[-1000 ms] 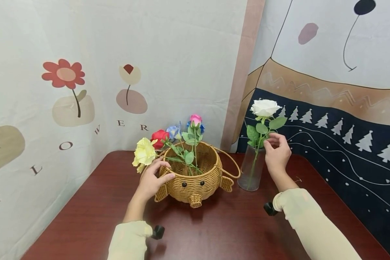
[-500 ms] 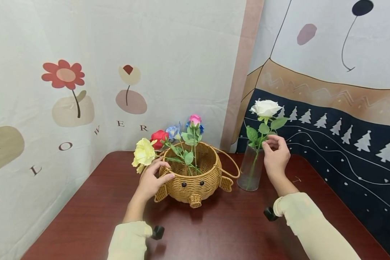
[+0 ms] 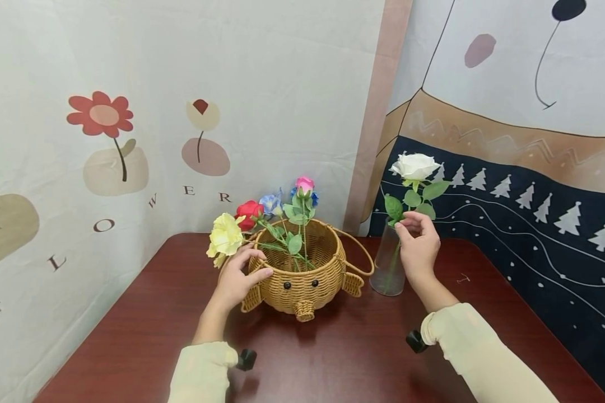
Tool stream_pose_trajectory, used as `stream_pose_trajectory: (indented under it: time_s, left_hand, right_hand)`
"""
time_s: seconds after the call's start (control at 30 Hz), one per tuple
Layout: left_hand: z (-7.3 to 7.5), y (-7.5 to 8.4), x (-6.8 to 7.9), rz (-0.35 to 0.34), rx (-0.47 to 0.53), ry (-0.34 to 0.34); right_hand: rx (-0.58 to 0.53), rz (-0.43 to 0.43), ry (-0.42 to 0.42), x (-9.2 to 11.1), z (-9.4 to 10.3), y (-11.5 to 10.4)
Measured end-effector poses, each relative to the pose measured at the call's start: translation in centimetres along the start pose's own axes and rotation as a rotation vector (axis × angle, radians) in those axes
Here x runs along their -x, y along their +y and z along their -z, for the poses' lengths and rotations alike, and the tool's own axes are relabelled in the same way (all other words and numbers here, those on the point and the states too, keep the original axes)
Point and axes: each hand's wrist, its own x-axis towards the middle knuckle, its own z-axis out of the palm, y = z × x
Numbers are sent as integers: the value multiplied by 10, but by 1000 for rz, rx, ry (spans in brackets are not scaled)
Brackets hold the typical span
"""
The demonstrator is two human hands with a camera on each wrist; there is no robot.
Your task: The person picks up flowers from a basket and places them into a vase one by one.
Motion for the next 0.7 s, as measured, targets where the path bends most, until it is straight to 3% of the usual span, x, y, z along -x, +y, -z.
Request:
stream_pose_trajectory:
  time_s: [0.17,0.37,0.7]
  left_hand:
    - [0,-12,-3,-1,26,6]
    - [-3,-33,-8,-3,-10,19]
    - [-6,-33,-7,-13,3,27]
  right_hand:
    - [-14,-1,-17,5,-4,-6]
    - [-16,-4,-58,14,-7,-13]
    - [14,108,-156,35,-21,-15]
